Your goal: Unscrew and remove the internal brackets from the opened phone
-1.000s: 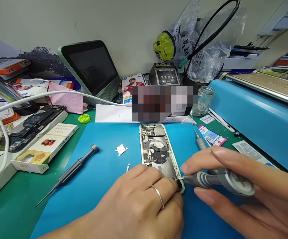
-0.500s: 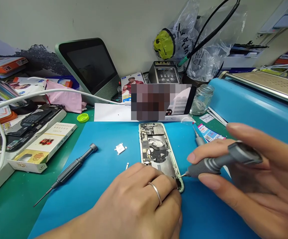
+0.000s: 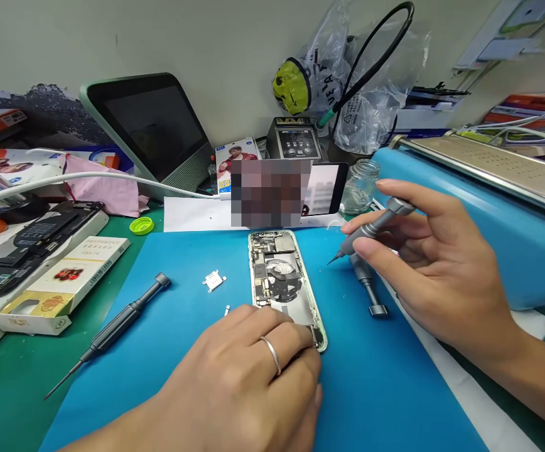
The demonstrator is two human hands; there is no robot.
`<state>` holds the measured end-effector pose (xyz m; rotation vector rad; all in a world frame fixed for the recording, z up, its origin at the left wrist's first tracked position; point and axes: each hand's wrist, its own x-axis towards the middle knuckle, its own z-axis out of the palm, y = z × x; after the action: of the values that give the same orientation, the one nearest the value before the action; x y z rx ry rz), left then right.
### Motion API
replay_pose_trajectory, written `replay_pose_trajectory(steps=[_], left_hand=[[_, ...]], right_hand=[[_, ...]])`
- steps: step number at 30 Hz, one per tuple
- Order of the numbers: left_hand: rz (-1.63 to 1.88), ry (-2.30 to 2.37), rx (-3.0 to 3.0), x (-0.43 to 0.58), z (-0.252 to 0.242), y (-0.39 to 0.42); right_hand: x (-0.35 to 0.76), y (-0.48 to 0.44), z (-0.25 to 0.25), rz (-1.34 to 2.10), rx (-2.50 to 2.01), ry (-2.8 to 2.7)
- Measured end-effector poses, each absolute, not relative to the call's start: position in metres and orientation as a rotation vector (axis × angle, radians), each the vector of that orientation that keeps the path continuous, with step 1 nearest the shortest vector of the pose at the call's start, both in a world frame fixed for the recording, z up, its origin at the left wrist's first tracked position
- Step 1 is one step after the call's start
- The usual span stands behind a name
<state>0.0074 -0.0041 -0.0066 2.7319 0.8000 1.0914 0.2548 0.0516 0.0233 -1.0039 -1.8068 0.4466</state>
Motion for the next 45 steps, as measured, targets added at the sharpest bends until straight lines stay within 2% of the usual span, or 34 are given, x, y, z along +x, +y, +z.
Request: replay_pose_trajectory(steps=[17, 23, 28, 33, 45], left_hand=[[1.017, 0.833, 2.688, 0.006, 0.003, -0.008], [0.911, 0.878, 2.412, 0.002, 0.002, -0.008], [0.935, 0.859, 2.338, 0.002, 0.001, -0.007], [0.964, 0.831, 2.350, 0.002, 0.002, -0.005], [1.143, 0.962, 2.237, 0.003, 0.005, -0.002]], right_hand=[[0.255, 0.052, 0.019, 0.479, -1.042, -1.834], [0.256, 0.051, 0.019, 0.509, -0.967, -1.771], [0.248, 0.044, 0.046, 0.493, -0.886, -1.725], [0.224, 0.035, 0.069, 0.672, -0.879, -1.534], [0.220, 0.044, 0.028, 0.760, -0.750, -1.404]])
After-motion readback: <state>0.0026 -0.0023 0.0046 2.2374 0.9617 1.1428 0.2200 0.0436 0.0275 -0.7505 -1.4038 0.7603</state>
